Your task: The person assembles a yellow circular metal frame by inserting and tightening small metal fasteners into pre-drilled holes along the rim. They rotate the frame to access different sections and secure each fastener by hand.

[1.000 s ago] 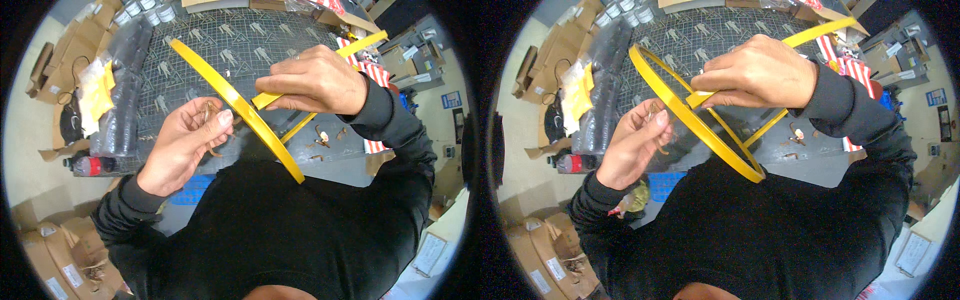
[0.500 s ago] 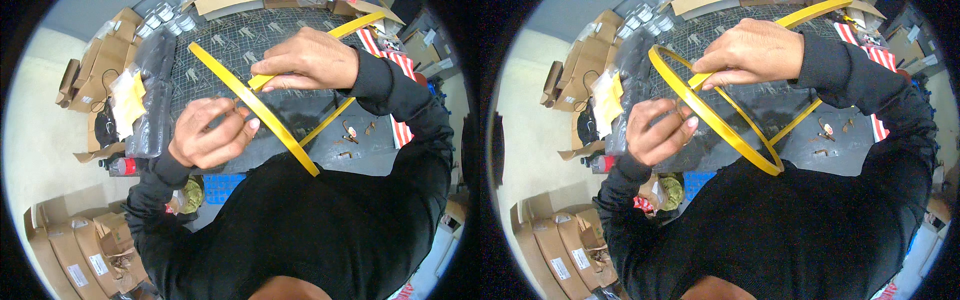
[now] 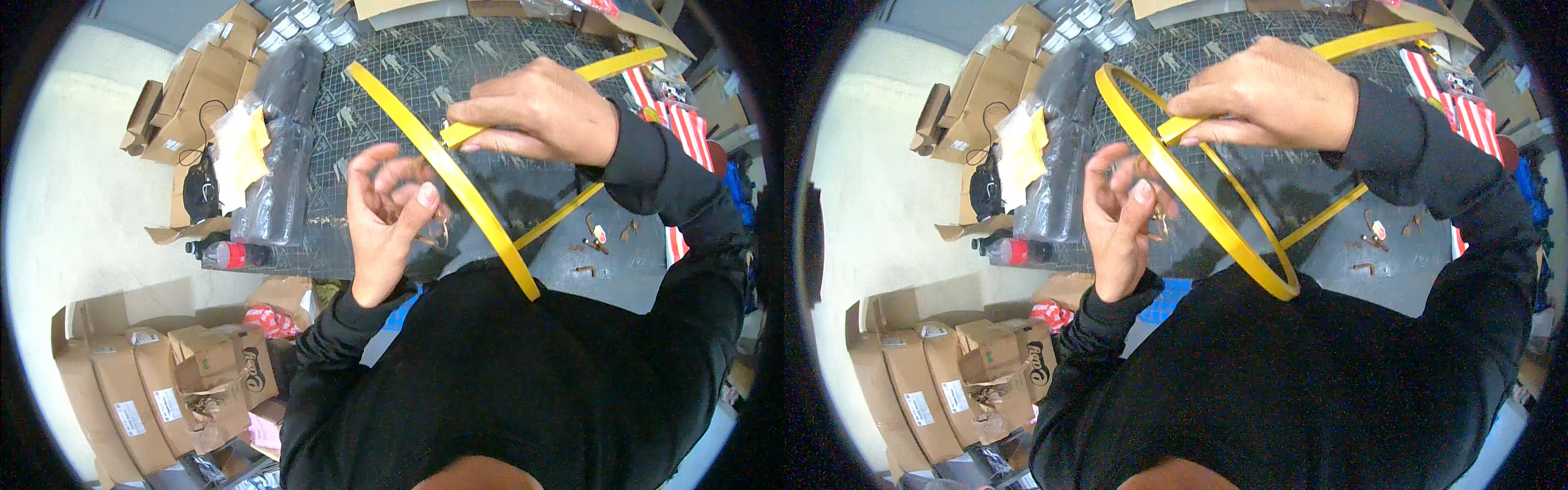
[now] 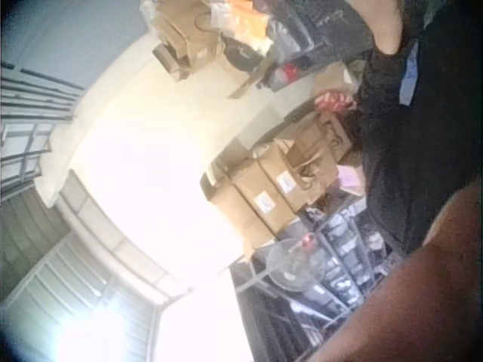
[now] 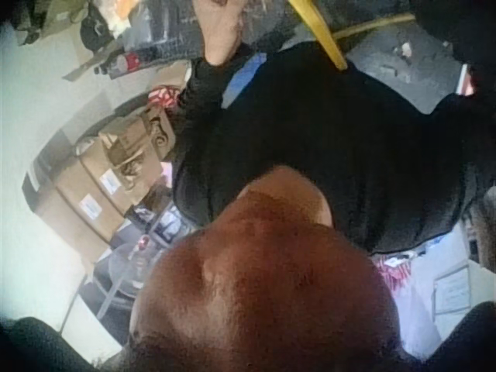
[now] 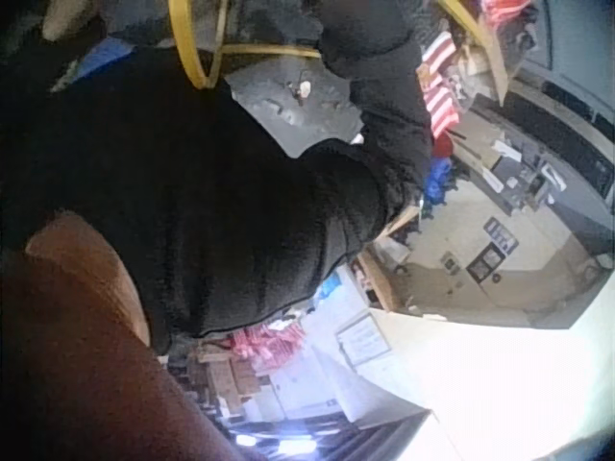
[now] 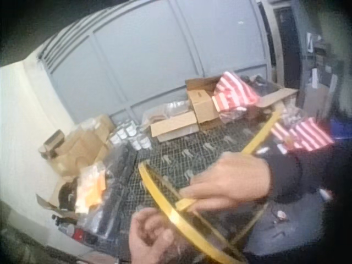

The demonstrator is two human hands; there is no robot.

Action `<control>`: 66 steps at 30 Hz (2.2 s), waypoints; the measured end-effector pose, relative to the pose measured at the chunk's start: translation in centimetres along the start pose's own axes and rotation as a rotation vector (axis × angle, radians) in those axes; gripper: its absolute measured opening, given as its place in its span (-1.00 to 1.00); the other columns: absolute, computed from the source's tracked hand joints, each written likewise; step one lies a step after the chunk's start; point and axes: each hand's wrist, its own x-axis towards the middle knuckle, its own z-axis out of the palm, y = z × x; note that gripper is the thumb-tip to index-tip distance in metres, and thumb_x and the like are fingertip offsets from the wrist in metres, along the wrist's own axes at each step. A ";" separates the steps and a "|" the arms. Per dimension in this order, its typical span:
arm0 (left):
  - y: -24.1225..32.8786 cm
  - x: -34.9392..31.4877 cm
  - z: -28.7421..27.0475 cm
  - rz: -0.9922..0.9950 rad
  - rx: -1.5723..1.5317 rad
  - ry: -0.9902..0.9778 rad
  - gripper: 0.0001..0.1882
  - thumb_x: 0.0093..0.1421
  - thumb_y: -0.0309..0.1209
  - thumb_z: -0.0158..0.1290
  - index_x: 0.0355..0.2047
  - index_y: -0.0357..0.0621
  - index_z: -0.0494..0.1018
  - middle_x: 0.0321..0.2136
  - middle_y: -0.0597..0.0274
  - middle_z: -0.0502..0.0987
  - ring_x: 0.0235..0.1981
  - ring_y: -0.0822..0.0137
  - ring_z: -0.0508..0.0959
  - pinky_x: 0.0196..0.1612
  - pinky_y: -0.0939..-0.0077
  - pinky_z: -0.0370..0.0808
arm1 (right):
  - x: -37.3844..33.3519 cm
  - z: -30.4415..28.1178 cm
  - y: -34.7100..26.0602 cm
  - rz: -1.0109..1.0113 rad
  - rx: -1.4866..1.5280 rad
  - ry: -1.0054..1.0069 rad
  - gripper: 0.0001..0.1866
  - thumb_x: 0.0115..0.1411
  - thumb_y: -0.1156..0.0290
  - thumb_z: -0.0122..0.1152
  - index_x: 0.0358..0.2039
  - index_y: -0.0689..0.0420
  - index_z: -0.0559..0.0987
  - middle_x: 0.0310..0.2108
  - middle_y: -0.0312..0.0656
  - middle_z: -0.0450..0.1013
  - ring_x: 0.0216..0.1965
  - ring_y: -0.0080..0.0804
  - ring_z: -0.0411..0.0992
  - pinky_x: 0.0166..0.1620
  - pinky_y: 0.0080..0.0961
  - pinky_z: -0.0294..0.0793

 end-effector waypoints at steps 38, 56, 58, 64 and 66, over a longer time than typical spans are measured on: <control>0.0 5.6 -6.9 -0.367 0.162 -0.522 -0.38 0.42 0.01 0.02 0.16 -0.36 0.38 0.01 0.13 0.48 0.14 0.34 0.41 0.20 0.40 0.35 | 0.5 0.1 0.1 -0.072 0.067 -0.097 -0.64 0.30 0.11 0.23 -0.05 0.09 0.63 -0.30 -0.13 0.60 -0.31 -0.06 0.58 -0.29 -0.19 0.56; 3.8 4.4 -4.3 -0.506 0.032 -0.321 -0.76 0.37 -0.27 0.17 -0.11 -0.13 0.43 -0.22 0.36 0.53 -0.22 0.43 0.53 -0.06 0.47 0.49 | 0.1 -0.5 -0.3 -0.026 0.046 -0.116 -0.65 0.29 0.09 0.23 -0.07 0.07 0.63 -0.31 -0.13 0.61 -0.31 -0.05 0.58 -0.30 -0.20 0.56; 5.8 4.6 -3.5 -0.179 0.530 -0.314 -0.76 0.34 -0.31 0.21 -0.13 -0.13 0.42 -0.24 0.35 0.56 -0.24 0.41 0.56 -0.09 0.52 0.50 | -0.1 -0.3 -0.3 -0.006 0.058 -0.106 -0.64 0.29 0.08 0.23 -0.06 0.06 0.63 -0.30 -0.13 0.61 -0.30 -0.05 0.59 -0.29 -0.19 0.57; 3.6 3.9 -2.1 1.300 1.427 -0.508 -0.72 -0.08 -0.45 0.33 -0.57 0.18 0.40 -0.49 0.61 0.43 -0.13 0.51 0.59 -0.07 0.27 0.21 | 0.1 -0.1 0.1 0.008 0.058 -0.070 -0.64 0.28 0.07 0.24 -0.08 0.06 0.65 -0.29 -0.13 0.62 -0.28 -0.06 0.59 -0.27 -0.21 0.58; 3.4 4.0 -3.0 1.290 1.390 -0.469 -0.77 -0.10 -0.48 0.33 -0.50 0.18 0.52 -0.44 0.54 0.44 -0.12 0.43 0.58 -0.11 0.27 0.24 | 0.1 0.0 0.1 0.014 0.072 -0.067 -0.64 0.28 0.07 0.24 -0.08 0.07 0.65 -0.29 -0.13 0.62 -0.28 -0.07 0.60 -0.27 -0.22 0.59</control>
